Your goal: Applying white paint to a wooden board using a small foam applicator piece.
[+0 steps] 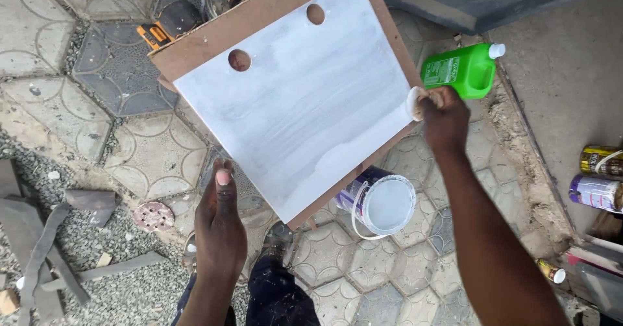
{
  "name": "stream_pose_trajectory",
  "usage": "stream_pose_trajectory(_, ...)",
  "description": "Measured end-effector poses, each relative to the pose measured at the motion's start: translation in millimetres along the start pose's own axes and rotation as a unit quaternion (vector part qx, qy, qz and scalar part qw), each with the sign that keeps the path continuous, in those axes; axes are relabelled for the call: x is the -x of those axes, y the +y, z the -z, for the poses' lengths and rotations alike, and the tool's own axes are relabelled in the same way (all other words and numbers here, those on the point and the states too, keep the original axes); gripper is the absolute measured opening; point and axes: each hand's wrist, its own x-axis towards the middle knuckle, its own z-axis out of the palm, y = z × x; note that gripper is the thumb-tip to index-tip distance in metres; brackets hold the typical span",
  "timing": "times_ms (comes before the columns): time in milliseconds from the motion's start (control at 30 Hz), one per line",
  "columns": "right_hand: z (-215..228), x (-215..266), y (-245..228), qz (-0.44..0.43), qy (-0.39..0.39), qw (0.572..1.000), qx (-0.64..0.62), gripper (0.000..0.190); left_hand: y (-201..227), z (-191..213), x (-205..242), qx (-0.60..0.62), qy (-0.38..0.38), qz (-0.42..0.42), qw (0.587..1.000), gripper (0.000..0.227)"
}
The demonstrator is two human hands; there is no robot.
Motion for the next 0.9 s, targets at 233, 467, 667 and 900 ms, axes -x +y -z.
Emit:
stream_pose_trajectory(233,-77.4,260.3,-174.9,0.177,-0.177,0.964,-0.085,0.038,-3.9,3.7,-28.3,0.146,0.000,0.034,0.989,0.092)
stream_pose_trajectory(467,-66.9,120.9,-61.2,0.230,-0.017,0.965,0.125,0.022,8.4,13.0,-35.8,0.140,-0.090,0.094,0.982,0.104)
stream_pose_trajectory(667,-17.3,-9.6,-9.5,0.100,0.017,0.994,0.029,0.009,6.0,16.5,-35.4,0.130,-0.156,0.075,0.976,0.096)
stream_pose_trajectory(900,-80.1,262.4,-200.9,0.164,-0.276,0.936,-0.142,0.025,36.8,21.4,-47.4,0.103,-0.059,0.100,0.988,0.102)
